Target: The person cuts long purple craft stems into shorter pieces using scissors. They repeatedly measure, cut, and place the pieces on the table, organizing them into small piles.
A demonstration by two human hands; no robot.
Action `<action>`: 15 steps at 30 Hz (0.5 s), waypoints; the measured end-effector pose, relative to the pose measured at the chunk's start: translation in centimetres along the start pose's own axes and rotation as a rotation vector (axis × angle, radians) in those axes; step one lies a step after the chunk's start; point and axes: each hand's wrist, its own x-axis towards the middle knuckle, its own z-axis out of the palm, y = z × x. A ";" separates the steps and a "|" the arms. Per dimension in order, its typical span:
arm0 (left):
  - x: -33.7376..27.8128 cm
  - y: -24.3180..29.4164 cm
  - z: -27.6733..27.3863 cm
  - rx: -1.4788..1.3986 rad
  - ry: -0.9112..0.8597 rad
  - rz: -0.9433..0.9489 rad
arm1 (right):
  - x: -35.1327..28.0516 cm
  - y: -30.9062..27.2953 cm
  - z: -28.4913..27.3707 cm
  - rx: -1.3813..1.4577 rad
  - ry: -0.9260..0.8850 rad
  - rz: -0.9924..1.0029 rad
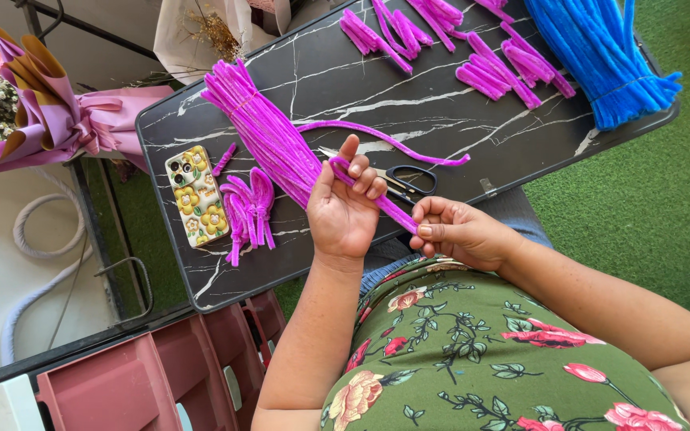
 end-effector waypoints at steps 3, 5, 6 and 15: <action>0.4 -0.2 -1.6 -0.025 -0.015 0.013 | -0.2 0.0 -0.2 0.093 -0.023 0.041; 0.5 -0.2 -1.4 -0.017 -0.032 0.021 | -0.1 0.2 -0.5 0.138 -0.045 0.055; 0.5 -0.2 -1.4 -0.010 -0.050 0.029 | 0.0 0.2 -0.6 0.181 -0.067 0.069; 0.9 -0.3 -2.1 0.001 -0.046 0.074 | -0.1 0.1 -0.7 0.202 -0.078 0.069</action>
